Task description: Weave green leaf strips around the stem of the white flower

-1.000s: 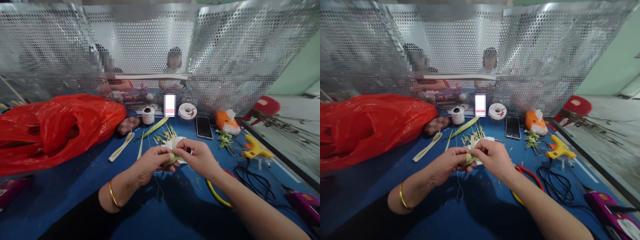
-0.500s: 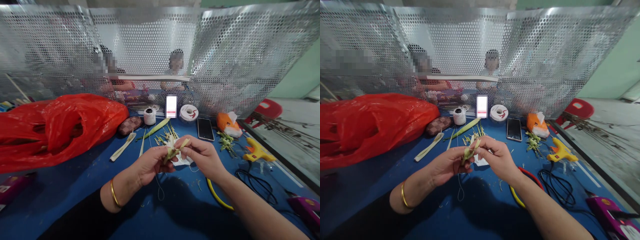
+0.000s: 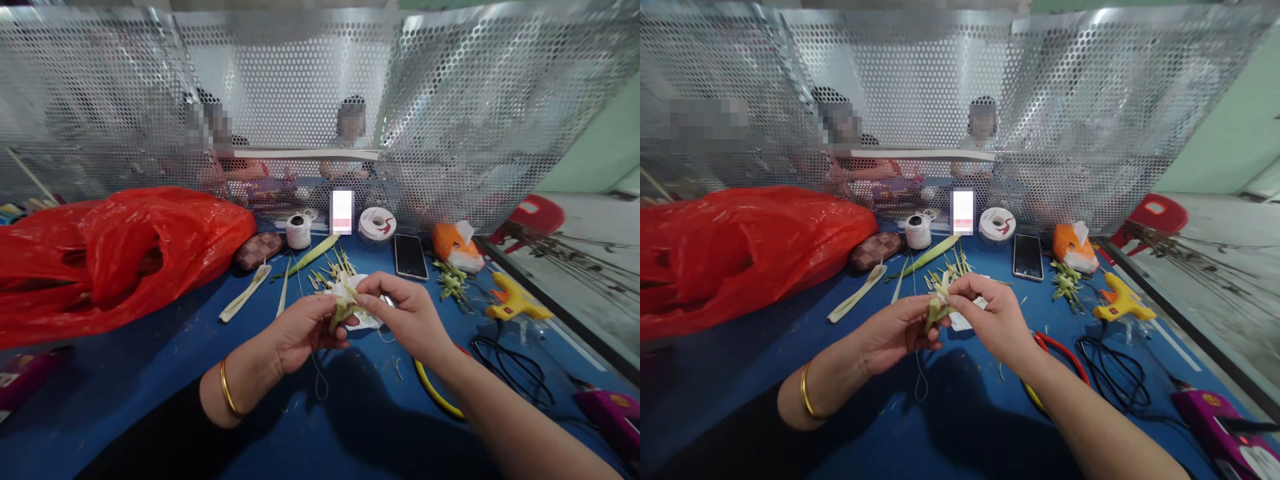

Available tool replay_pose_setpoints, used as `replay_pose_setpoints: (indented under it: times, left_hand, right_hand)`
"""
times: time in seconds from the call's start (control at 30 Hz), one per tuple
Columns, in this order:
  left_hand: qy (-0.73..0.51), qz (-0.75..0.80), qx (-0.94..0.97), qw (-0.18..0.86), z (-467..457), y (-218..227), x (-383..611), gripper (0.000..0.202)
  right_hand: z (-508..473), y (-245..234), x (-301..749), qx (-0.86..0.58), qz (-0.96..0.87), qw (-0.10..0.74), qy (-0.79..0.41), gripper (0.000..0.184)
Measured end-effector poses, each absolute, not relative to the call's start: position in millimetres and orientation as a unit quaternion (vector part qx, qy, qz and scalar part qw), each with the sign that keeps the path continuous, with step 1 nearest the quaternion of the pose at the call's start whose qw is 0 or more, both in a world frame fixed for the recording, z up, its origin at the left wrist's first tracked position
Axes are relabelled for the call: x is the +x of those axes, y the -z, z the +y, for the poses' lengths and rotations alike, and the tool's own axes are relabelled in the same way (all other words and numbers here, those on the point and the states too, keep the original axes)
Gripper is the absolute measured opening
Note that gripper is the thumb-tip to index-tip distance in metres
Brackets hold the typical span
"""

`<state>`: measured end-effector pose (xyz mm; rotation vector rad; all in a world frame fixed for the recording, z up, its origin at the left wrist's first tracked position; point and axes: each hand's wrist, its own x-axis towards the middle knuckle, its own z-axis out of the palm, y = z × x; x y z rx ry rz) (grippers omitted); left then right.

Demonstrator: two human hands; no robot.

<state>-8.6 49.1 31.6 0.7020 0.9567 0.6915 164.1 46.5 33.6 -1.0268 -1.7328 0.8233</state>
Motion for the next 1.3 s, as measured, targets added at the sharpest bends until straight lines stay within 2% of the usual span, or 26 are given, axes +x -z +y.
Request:
replay_pose_setpoints:
  times: [0.27, 0.47, 0.7, 1.0, 1.3]
  left_hand:
    - [-0.325, 0.451, 0.309, 0.772, 50.5, -30.8, -8.8, 0.015]
    - [-0.323, 0.449, 0.329, 0.766, 50.8, -29.4, -9.6, 0.017]
    - [-0.316, 0.431, 0.330, 0.778, 51.5, -27.9, -11.4, 0.016]
    - [-0.311, 0.405, 0.343, 0.789, 53.2, -31.6, -14.8, 0.020]
    - [-0.296, 0.404, 0.325, 0.802, 51.2, -31.0, -12.3, 0.023]
  right_hand:
    - [45.4, -46.3, 177.2, -0.415, -0.830, 0.315, -0.200, 0.019]
    - [44.0, -47.5, 174.9, -0.432, -0.852, 0.242, -0.169, 0.018]
    - [44.9, -43.8, 175.0, -0.454, -0.855, 0.204, -0.150, 0.020]
    - [47.3, -42.2, 176.5, -0.431, -0.879, 0.202, -0.028, 0.021]
    - [46.6, -39.6, 171.6, -0.428, -0.873, 0.226, -0.053, 0.018]
